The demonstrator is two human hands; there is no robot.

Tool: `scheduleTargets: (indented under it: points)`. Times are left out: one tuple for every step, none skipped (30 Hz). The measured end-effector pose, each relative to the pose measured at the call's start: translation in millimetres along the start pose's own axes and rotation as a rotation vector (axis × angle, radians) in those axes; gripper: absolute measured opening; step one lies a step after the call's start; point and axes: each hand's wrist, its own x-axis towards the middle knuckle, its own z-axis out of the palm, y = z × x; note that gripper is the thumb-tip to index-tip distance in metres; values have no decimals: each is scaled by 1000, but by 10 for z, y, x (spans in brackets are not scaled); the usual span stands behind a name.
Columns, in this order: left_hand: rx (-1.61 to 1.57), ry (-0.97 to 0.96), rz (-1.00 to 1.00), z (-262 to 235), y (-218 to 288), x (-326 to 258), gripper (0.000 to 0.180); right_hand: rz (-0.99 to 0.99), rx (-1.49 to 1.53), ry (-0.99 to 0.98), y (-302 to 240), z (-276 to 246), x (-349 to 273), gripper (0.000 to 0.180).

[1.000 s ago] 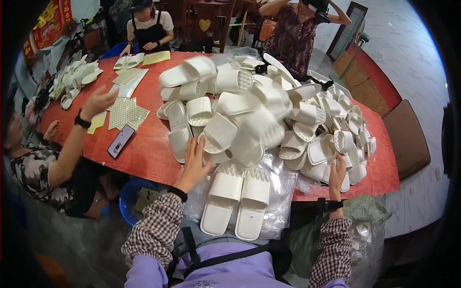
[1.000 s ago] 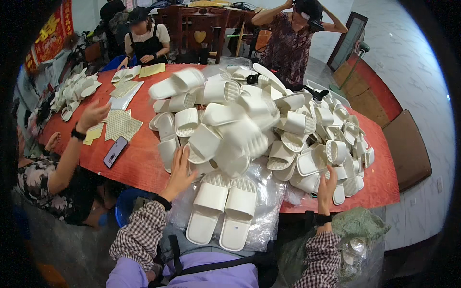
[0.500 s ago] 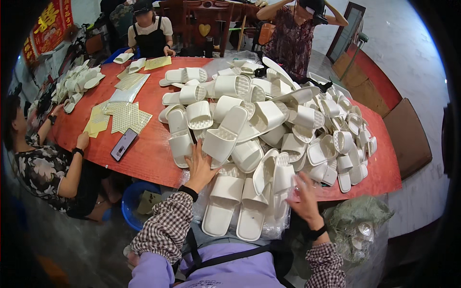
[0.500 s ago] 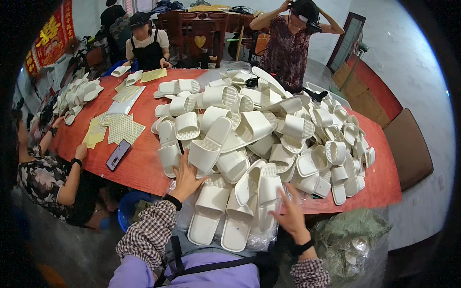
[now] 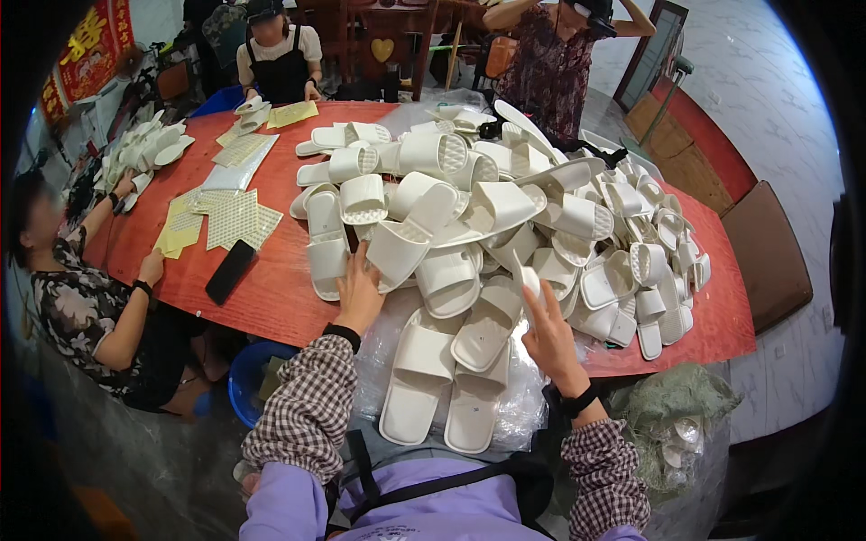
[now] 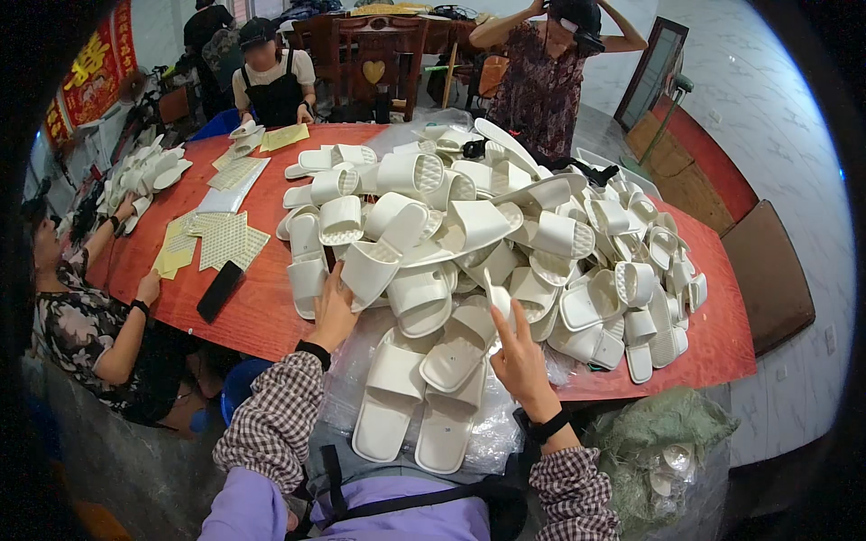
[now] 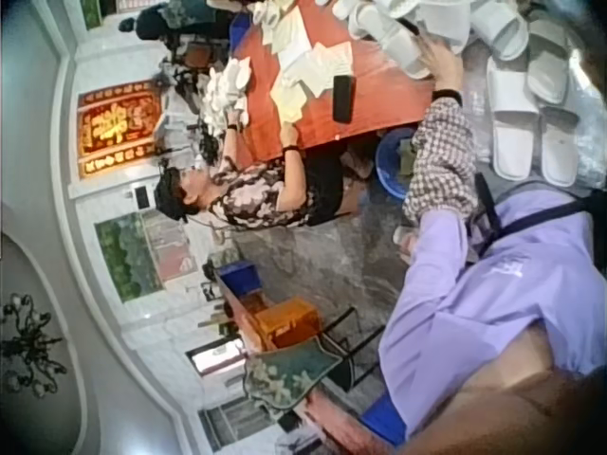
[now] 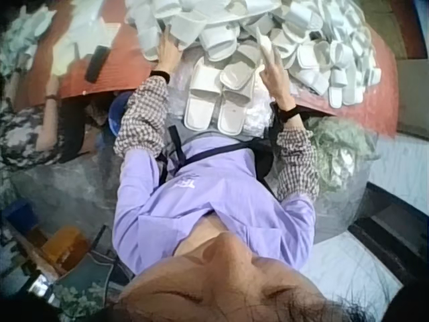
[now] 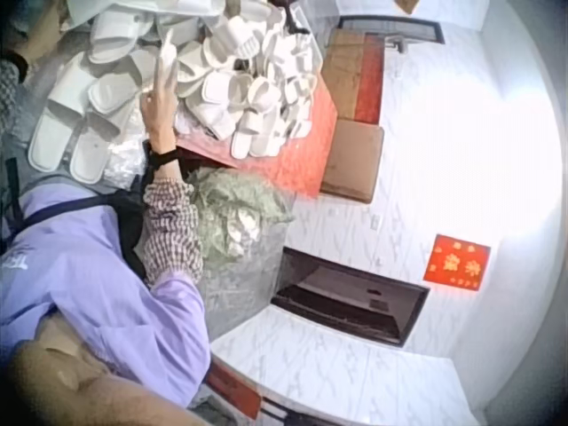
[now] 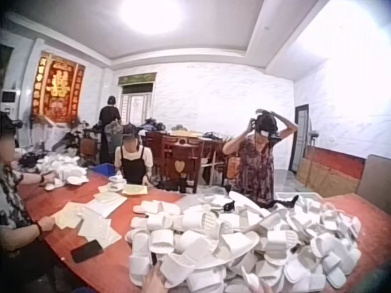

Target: The person is sorting and inspecting a large pile of white plastic slippers on a work table in a footwear manufacturing setting.

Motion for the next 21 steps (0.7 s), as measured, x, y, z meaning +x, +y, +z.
scheduleTargets:
  points:
    - [-41, 25, 1, -16, -57, 11, 56, 7, 20, 21, -72, -64, 80, 78]
    - [-39, 28, -3, -14, -87, 5, 56, 2, 23, 20, -139, -168, 141, 78]
    - [-78, 48, -25, 8, -118, 2, 59, -20, -12, 98, -217, -286, 208, 78]
    - [-119, 60, -46, 15, -113, -27, 63, -34, -47, 173, -251, -356, 243, 79]
    - [-121, 58, -45, 5, -129, -61, 63, -121, -132, 236, -182, -438, 284, 79]
    - [-83, 49, 20, -69, -72, -115, 66, -113, -82, 293, -206, -558, 312, 73]
    - [-46, 42, 88, -117, -27, -156, 70, -51, -12, 303, -145, -681, 302, 68]
    - [-54, 36, 93, -140, -11, -204, 70, 11, 58, 314, -74, -811, 290, 64]
    - [-111, 28, 87, -184, -21, -257, 73, 96, 100, 297, -92, -963, 322, 59]
    - [-168, 20, 78, -203, -52, -320, 76, 179, 144, 280, -112, -1102, 363, 55]
    - [-121, -26, 85, -179, -120, -367, 86, 178, 93, 244, -98, -1191, 410, 49]
    - [-134, -23, 99, -142, -107, -404, 86, 182, 76, 254, -50, -1246, 372, 49]
    - [-154, -3, 103, -117, -110, -445, 86, 139, 7, 200, 68, -1199, 369, 46]
    - [-174, 17, 108, -98, -117, -478, 85, 97, -62, 146, 174, -1132, 373, 42]
    - [-170, 27, 120, -90, -132, -510, 85, 72, -104, 144, 253, -1013, 311, 34]
    - [-177, 31, 126, -111, -117, -538, 85, 111, -131, 76, 437, -875, 203, 31]
    - [-159, 19, 124, -154, -139, -597, 86, 224, -199, -6, 429, -747, 111, 32]
    - [-141, 9, 120, -194, -177, -663, 86, 335, -268, -87, 384, -636, 26, 35]
    - [-138, 12, 118, -202, -241, -729, 86, 331, -265, -86, 382, -564, -42, 35]
    - [-137, -15, 96, -213, -309, -807, 85, 502, -301, -233, 385, -488, -98, 39]
    - [-146, -41, 80, -205, -329, -845, 84, 678, -346, -376, 395, -442, -178, 42]
